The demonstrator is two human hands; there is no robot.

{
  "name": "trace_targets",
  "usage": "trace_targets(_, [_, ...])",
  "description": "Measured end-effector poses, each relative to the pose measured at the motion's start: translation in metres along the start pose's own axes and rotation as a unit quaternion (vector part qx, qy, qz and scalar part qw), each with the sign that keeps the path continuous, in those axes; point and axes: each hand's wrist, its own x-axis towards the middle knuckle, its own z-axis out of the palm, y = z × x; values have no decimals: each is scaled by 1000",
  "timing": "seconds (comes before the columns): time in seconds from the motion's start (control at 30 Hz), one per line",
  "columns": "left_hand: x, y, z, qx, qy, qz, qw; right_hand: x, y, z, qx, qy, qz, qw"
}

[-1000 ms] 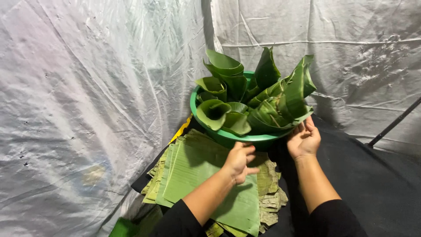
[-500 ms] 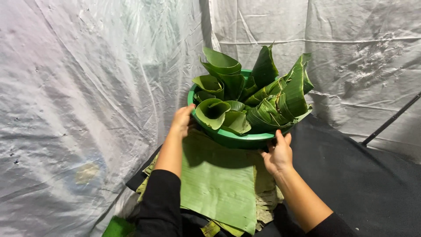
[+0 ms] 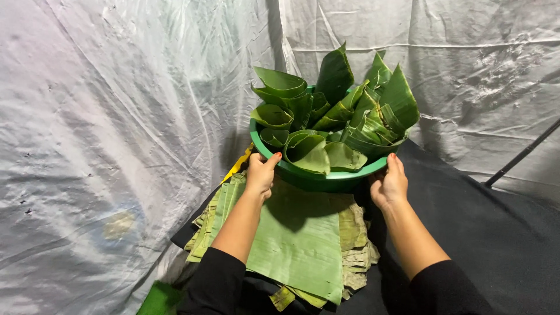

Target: Cleaning banana leaves with a cloth and folding them into cones secured with toothpicks

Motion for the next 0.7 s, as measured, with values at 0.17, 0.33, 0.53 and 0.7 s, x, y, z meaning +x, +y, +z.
trace_targets(0.17, [10, -12, 5, 0, -16, 30, 999, 11, 1, -9, 5, -8, 8, 1000])
trace_targets(0.33, [8, -17, 5, 21, 2, 63, 998, 27, 9, -21, -16, -18, 14, 1000])
trace_targets(0.53, [3, -14, 0, 20, 0, 75, 997, 9, 1, -15, -22, -24, 23, 999])
trace_targets(0.7, [1, -26, -26, -77, -143, 6, 987, -29, 6, -13, -57, -14, 70, 996])
